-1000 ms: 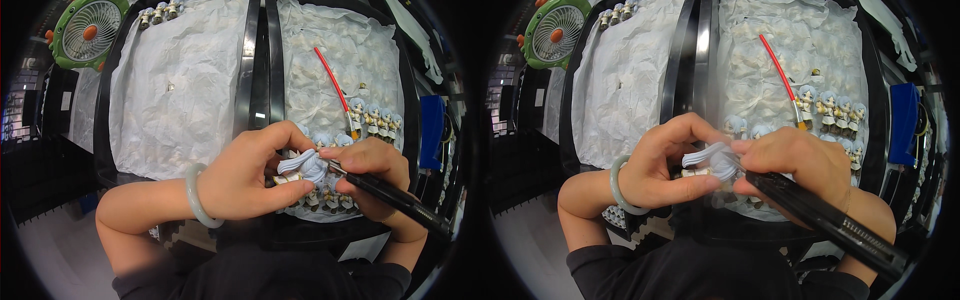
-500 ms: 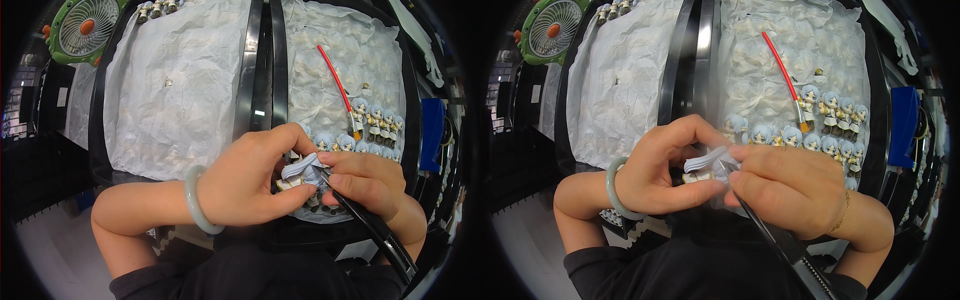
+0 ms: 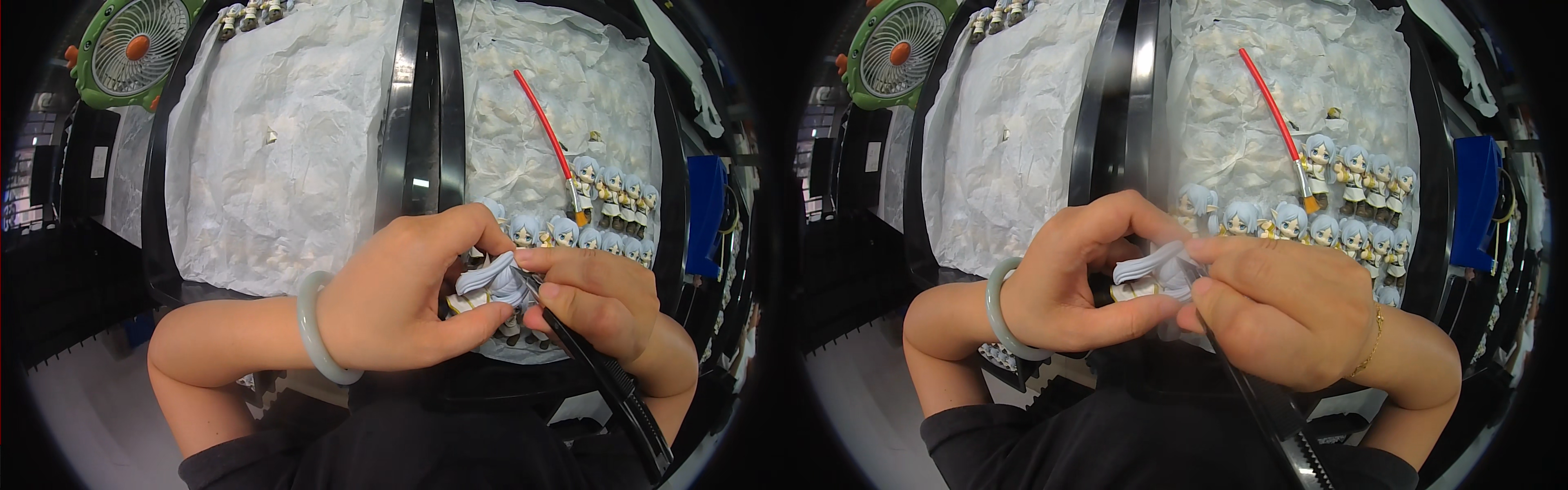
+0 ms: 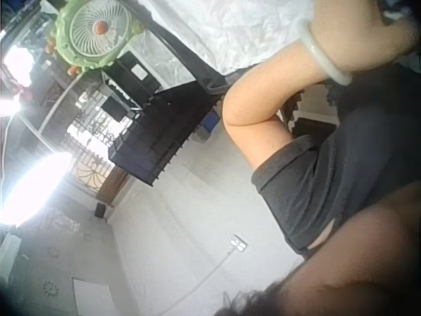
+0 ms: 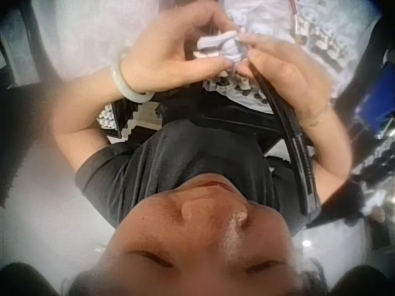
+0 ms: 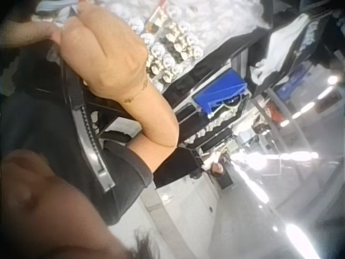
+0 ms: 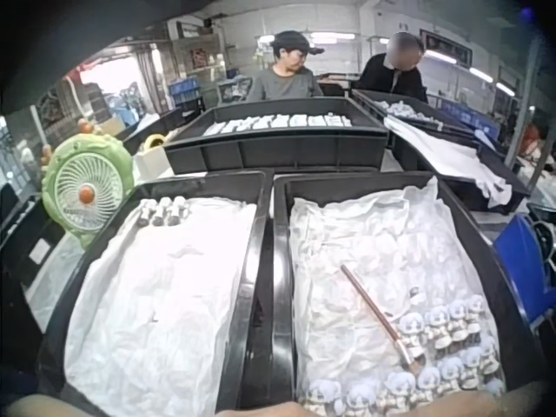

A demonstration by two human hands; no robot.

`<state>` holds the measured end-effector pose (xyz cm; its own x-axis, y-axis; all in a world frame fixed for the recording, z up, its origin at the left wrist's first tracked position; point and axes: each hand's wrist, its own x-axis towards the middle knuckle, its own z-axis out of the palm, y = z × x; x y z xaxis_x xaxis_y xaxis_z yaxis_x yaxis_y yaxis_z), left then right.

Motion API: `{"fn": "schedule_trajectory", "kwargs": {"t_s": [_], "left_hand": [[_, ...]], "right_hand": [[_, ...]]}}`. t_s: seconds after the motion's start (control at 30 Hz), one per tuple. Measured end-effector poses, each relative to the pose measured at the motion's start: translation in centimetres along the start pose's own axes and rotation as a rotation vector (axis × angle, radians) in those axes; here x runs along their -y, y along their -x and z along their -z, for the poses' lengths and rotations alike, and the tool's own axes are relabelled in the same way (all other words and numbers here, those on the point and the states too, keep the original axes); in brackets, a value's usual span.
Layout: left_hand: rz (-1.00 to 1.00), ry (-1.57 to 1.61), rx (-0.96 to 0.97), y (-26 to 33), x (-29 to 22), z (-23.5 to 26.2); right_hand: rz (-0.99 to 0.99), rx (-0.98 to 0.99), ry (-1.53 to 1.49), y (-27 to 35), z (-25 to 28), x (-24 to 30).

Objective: The person assembles small anime-style figurines at a workstation. They use a red paintbrush to apply adhesive or detail to the figurines and a pair of tweezers to attach small white hair pieces to the heads. The person handles the figurines one by one, placing them into black trays lined with white tissue paper.

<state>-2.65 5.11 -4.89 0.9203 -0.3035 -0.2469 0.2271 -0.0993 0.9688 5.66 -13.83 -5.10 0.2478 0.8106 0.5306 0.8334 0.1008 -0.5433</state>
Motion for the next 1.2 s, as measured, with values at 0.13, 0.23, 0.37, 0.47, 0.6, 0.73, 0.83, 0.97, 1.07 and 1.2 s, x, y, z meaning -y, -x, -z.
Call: {"fn": "schedule_trajectory", "kwargs": {"t_s": [0.13, 0.23, 0.37, 0.47, 0.6, 0.73, 0.83, 0.97, 1.07, 1.2], "left_hand": [[-0.030, -0.021, -0.007, 0.00, 0.20, 0.00], [-0.027, -0.018, -0.006, -0.07, 0.26, -0.03], [0.015, -0.002, -0.005, -0.12, 0.03, -0.07], [0.017, -0.007, -0.001, -0.11, 0.07, -0.11], [-0.037, -0.030, -0.014, 0.04, 0.36, -0.10], [-0.036, -0.027, -0.029, -0.05, 0.33, -0.18], [-0.043, -0.040, -0.042, -0.03, 0.43, -0.27], [-0.111, -0.097, -0.065, -0.16, 0.75, -0.46], [-0.148, -0.132, -0.073, -0.11, 0.88, -0.56], [-0.115, -0.133, -0.085, -0.09, 0.71, -0.71]], "right_hand": [[0.021, -0.007, -0.008, 0.03, -0.13, -0.07], [0.019, 0.011, 0.016, -0.17, -0.04, 0.07], [0.038, -0.008, 0.054, -0.07, -0.29, 0.03], [0.028, -0.008, 0.072, -0.02, -0.23, 0.12], [-0.045, -0.040, 0.007, 0.24, -0.30, 0.21], [-0.041, -0.030, -0.044, 0.07, -0.23, 0.10], [-0.038, -0.052, -0.027, 0.06, -0.53, 0.07], [-0.074, -0.078, -0.012, 0.27, -0.82, -0.02], [-0.145, -0.039, -0.026, 0.31, -0.49, 0.35], [-0.207, 0.017, -0.089, 0.13, -0.04, 0.37]]}}
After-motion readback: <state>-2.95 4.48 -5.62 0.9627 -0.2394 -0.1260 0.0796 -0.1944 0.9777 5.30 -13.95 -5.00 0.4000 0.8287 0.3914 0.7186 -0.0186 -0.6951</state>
